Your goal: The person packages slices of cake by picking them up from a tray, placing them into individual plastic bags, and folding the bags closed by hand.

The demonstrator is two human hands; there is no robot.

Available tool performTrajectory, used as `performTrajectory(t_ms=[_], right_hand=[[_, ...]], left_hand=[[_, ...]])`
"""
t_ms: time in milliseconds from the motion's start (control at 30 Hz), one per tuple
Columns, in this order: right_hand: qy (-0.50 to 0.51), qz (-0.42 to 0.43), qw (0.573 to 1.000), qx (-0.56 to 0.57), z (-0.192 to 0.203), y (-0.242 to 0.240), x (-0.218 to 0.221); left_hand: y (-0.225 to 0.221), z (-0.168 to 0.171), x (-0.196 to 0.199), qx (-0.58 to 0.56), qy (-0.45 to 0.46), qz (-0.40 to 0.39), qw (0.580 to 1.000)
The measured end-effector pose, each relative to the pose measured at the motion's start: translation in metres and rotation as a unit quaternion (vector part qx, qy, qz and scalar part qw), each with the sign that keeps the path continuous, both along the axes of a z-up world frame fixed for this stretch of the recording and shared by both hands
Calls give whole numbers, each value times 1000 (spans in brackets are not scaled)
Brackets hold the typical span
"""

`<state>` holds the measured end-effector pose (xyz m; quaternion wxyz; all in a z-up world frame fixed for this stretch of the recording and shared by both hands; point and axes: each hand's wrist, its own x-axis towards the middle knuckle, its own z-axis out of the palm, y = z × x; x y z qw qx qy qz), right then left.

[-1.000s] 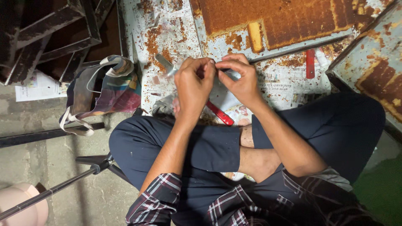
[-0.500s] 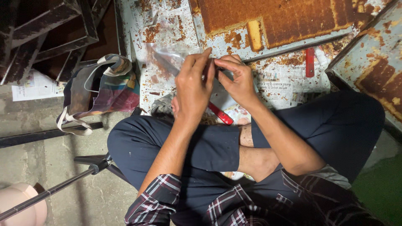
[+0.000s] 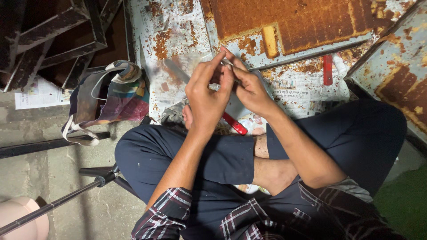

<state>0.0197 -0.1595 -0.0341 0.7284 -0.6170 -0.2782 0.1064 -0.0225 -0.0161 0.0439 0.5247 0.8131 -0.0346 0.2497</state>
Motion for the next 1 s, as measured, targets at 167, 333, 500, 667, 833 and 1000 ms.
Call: performTrajectory(t_ms=[167,333,500,667,833,1000], right_hand=[[23,-20,999,-32,20,-1,1],[-98,-59,979,-171,70,-20,-2],[-139,-40,968,-205,97,-39,-3],[-48,-42,991,-120,103,-53,4],[21,-18,994,-109,93,-61,9],[66,-23,984,-163,81,-69,15]], left_hand=[[-4,2,1,-13,-29,-13,999],[-12,16,-9,-51,-34,-43,997],[-11,14,-12,-90,-42,-61,993],[8,-24,9,-98,7,84,992],[30,-51,31,-447,254,110,851],[25,-68,36,-528,369,-28,764]])
